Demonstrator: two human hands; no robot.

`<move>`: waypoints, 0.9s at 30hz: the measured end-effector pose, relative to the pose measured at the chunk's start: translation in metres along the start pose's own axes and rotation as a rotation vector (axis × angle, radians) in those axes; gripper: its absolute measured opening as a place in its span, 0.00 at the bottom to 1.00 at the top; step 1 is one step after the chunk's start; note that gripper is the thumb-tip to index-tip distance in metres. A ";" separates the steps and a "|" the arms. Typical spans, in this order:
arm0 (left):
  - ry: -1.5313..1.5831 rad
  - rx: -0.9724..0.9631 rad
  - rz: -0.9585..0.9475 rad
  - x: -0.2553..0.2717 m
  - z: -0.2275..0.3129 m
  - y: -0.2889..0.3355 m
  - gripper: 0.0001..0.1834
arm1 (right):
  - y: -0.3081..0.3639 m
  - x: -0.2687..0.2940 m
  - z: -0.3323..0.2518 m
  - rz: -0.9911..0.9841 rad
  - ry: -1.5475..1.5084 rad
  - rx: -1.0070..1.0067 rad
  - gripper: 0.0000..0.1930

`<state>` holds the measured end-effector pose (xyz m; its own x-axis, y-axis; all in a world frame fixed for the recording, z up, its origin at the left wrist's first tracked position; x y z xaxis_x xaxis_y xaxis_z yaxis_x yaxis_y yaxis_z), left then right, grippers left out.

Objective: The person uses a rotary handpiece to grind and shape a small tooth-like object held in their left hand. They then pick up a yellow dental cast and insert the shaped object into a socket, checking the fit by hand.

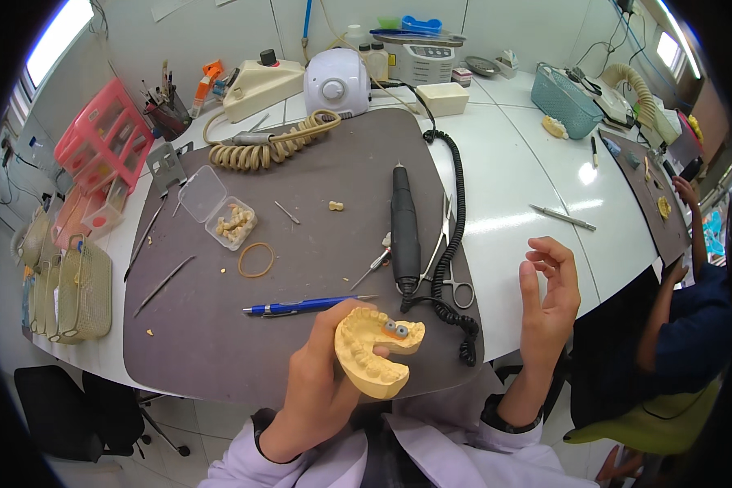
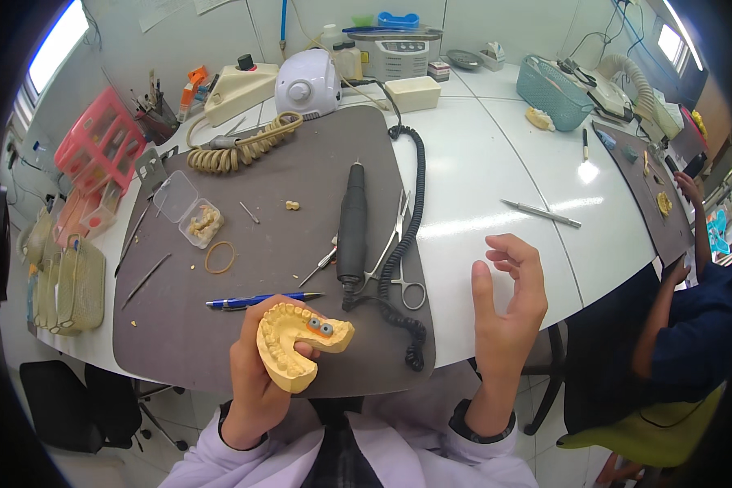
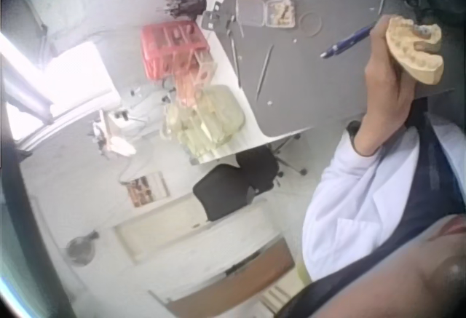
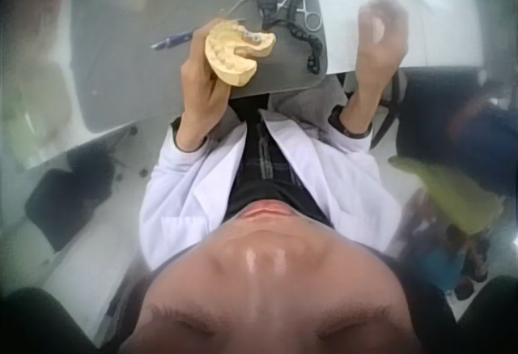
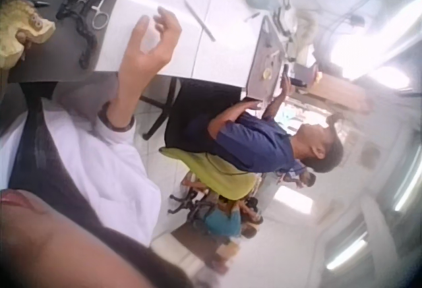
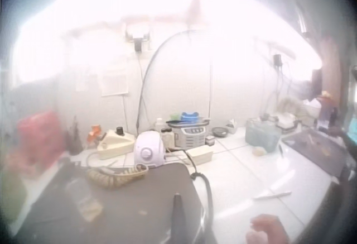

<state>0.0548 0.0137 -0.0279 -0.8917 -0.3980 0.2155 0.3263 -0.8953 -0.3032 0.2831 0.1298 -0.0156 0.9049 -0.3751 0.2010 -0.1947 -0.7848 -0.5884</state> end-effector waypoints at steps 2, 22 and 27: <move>-0.040 -0.042 0.003 0.000 0.000 0.000 0.23 | 0.001 -0.002 0.000 -0.029 0.056 0.025 0.10; -0.110 -0.166 0.059 -0.001 0.004 0.001 0.25 | 0.004 0.000 0.000 -0.002 0.064 0.031 0.05; -0.111 -0.172 0.059 -0.001 0.003 0.002 0.26 | 0.004 0.000 0.001 -0.001 0.065 0.034 0.05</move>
<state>0.0574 0.0121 -0.0261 -0.8294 -0.4768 0.2910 0.3102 -0.8264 -0.4699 0.2830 0.1269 -0.0190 0.8782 -0.4068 0.2517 -0.1801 -0.7685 -0.6139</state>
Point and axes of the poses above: each hand's wrist, its own y-axis away from the middle knuckle, its own x-axis out of the back of the hand, z = x × y, the point moved 7 cm from there along -y, towards the middle knuckle, and after that the axes turned 8 degrees about z, right-handed, at the moved point
